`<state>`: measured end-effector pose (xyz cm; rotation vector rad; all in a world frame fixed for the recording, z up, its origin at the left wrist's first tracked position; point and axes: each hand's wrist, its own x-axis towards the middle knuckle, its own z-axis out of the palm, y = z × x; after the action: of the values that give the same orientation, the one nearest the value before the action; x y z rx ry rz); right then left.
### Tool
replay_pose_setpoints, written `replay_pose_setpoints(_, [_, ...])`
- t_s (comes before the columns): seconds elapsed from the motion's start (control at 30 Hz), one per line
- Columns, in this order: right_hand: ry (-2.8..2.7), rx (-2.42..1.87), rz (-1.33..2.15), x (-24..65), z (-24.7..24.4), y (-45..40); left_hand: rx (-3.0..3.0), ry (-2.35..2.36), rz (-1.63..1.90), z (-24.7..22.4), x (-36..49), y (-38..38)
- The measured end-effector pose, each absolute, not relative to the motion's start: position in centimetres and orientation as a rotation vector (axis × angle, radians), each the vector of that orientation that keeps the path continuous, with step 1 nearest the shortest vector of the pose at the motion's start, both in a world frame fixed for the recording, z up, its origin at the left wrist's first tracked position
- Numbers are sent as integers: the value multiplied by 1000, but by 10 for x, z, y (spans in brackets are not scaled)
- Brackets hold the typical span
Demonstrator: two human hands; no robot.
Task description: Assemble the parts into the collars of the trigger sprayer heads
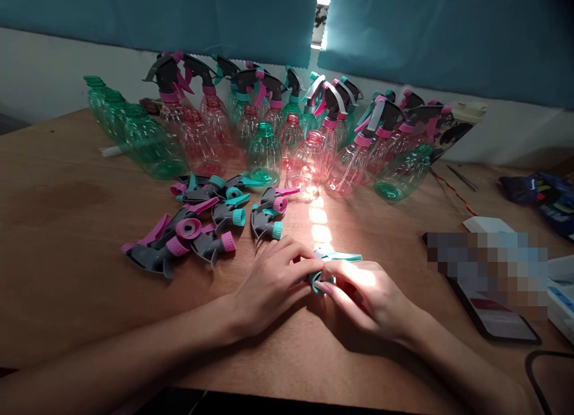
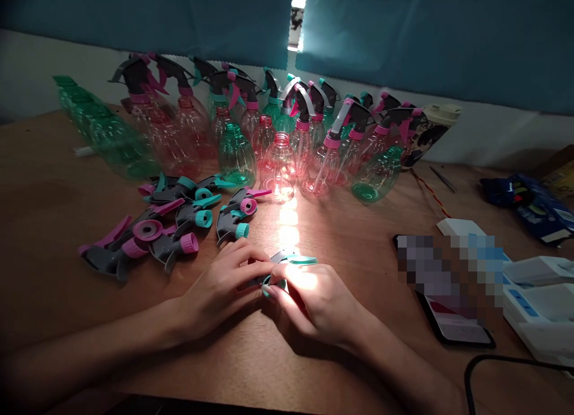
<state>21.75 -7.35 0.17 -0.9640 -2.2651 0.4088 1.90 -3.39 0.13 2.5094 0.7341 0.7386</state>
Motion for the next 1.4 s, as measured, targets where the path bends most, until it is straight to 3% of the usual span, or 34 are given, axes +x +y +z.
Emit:
replay_pose_setpoints(0.53, [-2419, -1071, 410, 223, 9, -70, 2549, 736, 745, -2, 23, -33])
replay_pose_setpoints(1.0, [-2148, -1306, 251, 241, 20, -73, 2508, 847, 855, 10, 8, -18])
replay_pose_setpoints(1.2, [-1997, -1541, 555, 245, 11, -62, 2419, 975, 906, 7, 9, -21])
replay_pose_setpoints(1.4, [-2142, -1471, 688, 238, 2, -57, 2368, 962, 850, 3, 12, -23])
